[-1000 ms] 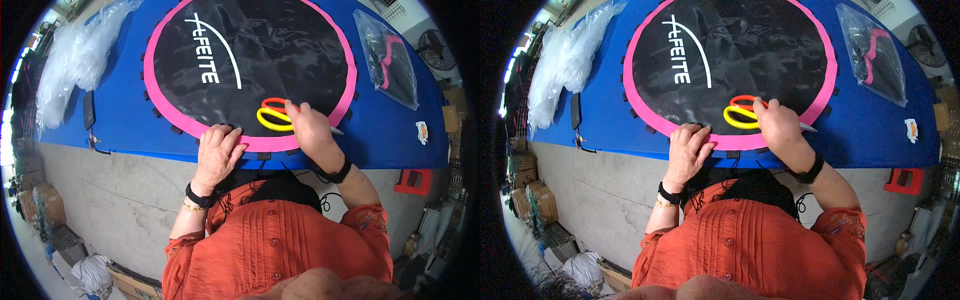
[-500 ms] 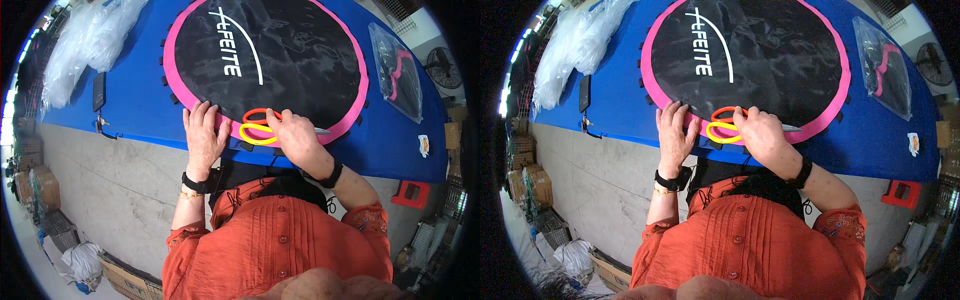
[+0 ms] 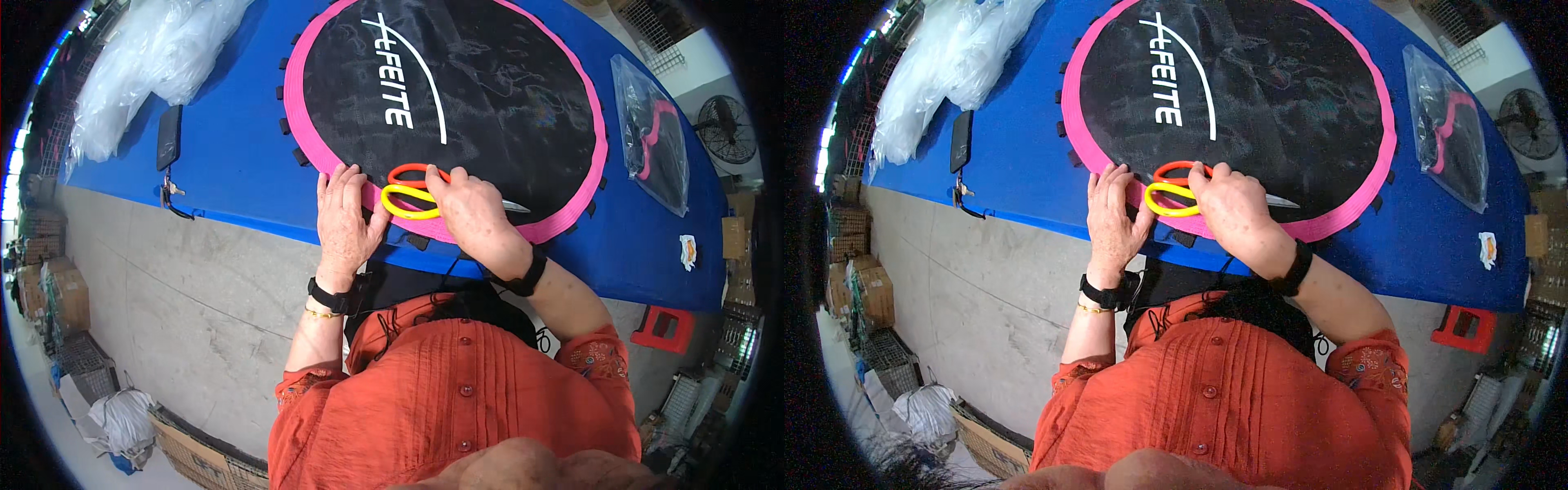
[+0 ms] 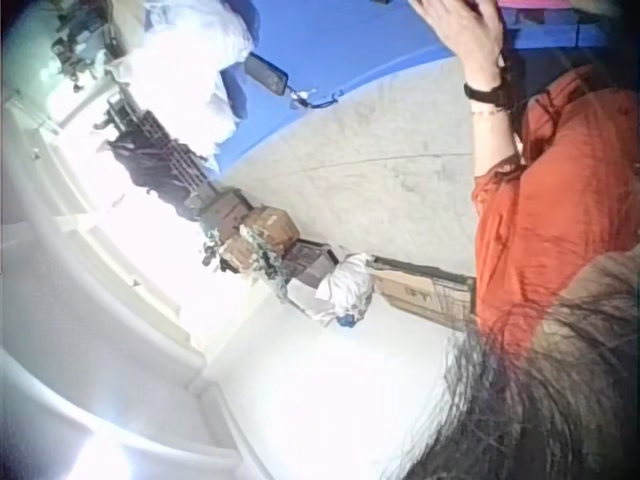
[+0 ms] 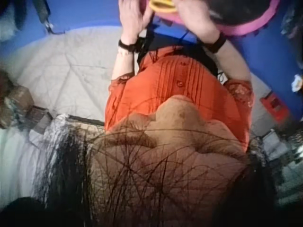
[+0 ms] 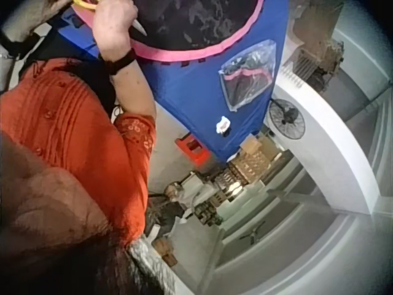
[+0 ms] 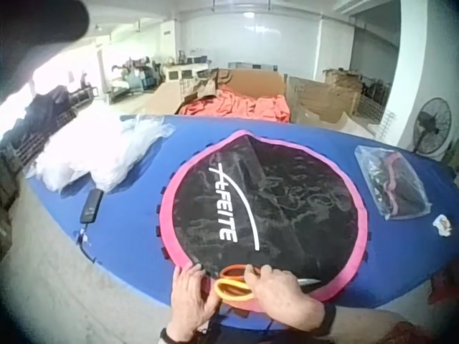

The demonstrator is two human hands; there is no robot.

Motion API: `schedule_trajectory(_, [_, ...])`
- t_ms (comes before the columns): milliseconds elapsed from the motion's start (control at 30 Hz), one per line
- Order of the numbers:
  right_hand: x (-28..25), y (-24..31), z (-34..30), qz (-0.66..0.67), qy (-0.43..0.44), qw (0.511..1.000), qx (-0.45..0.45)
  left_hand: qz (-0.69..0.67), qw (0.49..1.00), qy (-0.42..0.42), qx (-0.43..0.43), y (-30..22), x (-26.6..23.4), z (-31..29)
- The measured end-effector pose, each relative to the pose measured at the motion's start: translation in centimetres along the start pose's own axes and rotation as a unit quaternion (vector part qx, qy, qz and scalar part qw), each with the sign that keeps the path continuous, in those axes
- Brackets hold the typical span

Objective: Trimming the excess edges of a circular fabric mat using scissors at a workbench.

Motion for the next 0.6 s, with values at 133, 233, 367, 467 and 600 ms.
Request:
schedule_trajectory(133, [-0.3, 0.5, 0.8, -0.007, -0.002, 1.0, 0.004, -0.028, 0.999, -0.004, -0.015, 0.3, -0.5, 0.2])
schedule_trajectory(233, [-0.3, 1.3, 0.2, 0.016, 0.022, 1.0, 0.008, -0.085, 0.995, 0.023, -0.035, 1.2, -0.8, 0.2])
schedule_trajectory(367, [-0.4, 2.9, 0.6, 0.08, 0.004, 0.997, -0.018, 0.012, 0.997, 0.011, -0.072, 2.9, -1.3, 0.5])
schedule_trajectory(467, [-0.5, 3.2, 1.7, 0.095, -0.006, 0.995, -0.029, 0.07, 0.995, 0.004, -0.076, 3.2, -1.6, 0.4])
schedule_trajectory(600, [-0.8, 3.5, 2.7, 0.11, 0.015, 0.994, -0.011, 0.06, 0.995, -0.026, -0.077, 3.6, -1.2, 0.1])
Point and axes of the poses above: each hand's wrist, its own z-axis towards the middle knuckle, its own x-axis out of the palm, y = z × x, the point moved 9 cm from there along z, towards the middle knuckle, and after that the axes turned 5 degrees about -x, right-handed, at the moved point
